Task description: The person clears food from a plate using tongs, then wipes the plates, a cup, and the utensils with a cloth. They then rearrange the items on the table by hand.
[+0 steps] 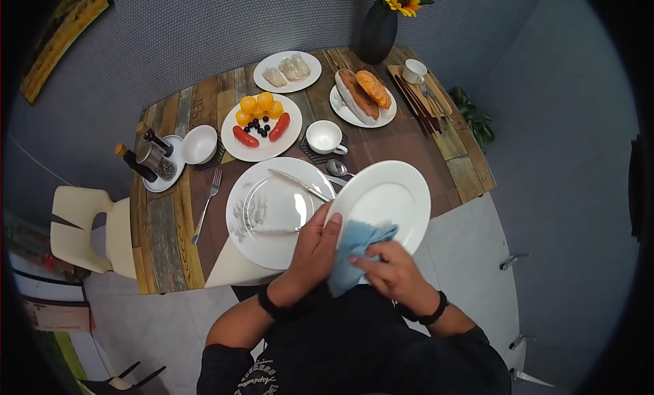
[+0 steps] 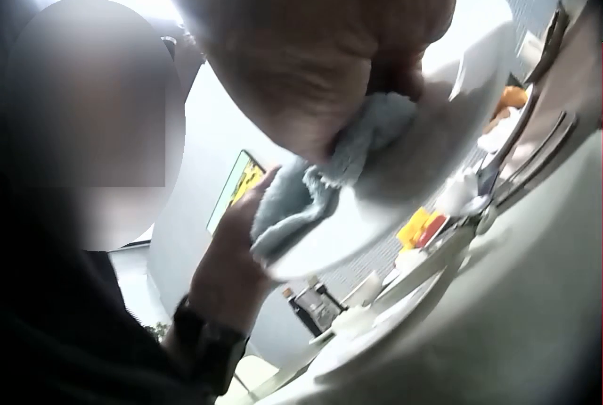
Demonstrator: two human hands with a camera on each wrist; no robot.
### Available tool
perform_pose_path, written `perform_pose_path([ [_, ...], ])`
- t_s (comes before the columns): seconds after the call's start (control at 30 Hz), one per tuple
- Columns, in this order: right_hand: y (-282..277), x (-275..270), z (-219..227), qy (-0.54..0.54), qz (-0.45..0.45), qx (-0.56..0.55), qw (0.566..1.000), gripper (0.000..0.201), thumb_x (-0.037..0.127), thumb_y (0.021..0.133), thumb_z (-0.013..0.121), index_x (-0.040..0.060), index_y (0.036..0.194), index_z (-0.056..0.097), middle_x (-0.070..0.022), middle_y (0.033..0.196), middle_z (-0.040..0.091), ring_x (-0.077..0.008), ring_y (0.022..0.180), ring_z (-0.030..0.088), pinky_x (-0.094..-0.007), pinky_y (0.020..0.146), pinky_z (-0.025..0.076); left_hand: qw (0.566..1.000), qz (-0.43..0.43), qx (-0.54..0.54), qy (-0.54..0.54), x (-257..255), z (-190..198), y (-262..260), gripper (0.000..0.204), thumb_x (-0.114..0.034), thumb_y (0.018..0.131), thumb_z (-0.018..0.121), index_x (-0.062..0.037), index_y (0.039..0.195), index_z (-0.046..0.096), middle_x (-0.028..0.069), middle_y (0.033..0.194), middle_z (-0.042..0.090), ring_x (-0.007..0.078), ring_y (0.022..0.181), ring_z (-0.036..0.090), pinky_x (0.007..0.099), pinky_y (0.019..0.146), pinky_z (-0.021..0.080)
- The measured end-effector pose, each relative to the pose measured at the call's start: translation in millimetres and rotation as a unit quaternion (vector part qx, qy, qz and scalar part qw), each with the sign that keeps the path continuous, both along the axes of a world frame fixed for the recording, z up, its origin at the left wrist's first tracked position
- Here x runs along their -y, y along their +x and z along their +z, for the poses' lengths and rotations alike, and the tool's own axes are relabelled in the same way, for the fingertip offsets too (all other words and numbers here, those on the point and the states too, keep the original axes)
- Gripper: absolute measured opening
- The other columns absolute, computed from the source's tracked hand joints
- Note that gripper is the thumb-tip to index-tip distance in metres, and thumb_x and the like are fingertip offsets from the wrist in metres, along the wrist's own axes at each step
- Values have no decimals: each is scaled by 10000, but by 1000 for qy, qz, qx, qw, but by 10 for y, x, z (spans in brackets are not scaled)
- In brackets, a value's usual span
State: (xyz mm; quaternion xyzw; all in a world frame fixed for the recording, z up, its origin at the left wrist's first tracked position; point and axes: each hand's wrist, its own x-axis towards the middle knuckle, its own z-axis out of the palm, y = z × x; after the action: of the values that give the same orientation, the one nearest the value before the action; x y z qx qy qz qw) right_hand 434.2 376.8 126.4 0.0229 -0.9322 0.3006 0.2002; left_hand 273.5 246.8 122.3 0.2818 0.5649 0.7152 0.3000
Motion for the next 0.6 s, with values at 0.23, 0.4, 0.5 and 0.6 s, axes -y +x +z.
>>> perform_pose_path([
  [0.23,491,-1121,-128,79,-470,-9,879,347,-47,807,633,5,1135,733,-129,966,620,-269,852,627,-350,750,514,998,-40,-38,-42,103,55,-5,375,-225,1091,449,43,1323,571,83,1010,698,129,905,632,302,818,518],
  [0.4,474,-861,-21,3,-391,-216,895,405,-110,835,583,-42,1230,639,-121,963,594,-233,868,565,-323,769,488,998,-12,50,-27,82,69,-58,386,-240,1091,454,45,1323,571,85,994,699,119,890,629,298,800,518],
  [0.5,33,-442,1,36,-220,-108,969,416,-72,778,627,-29,1191,655,-168,1048,610,-334,950,617,-384,846,505,1000,6,28,1,5,-56,-76,392,-249,1091,455,38,1331,571,83,987,698,108,879,624,298,791,518],
  [0.6,-299,-453,-145,-61,-256,-66,962,428,-51,782,630,-17,1208,635,-173,1082,604,-334,963,615,-386,852,501,999,-16,7,-43,20,-86,-55,387,-241,1089,453,29,1341,569,106,1010,699,119,901,633,303,812,515],
])
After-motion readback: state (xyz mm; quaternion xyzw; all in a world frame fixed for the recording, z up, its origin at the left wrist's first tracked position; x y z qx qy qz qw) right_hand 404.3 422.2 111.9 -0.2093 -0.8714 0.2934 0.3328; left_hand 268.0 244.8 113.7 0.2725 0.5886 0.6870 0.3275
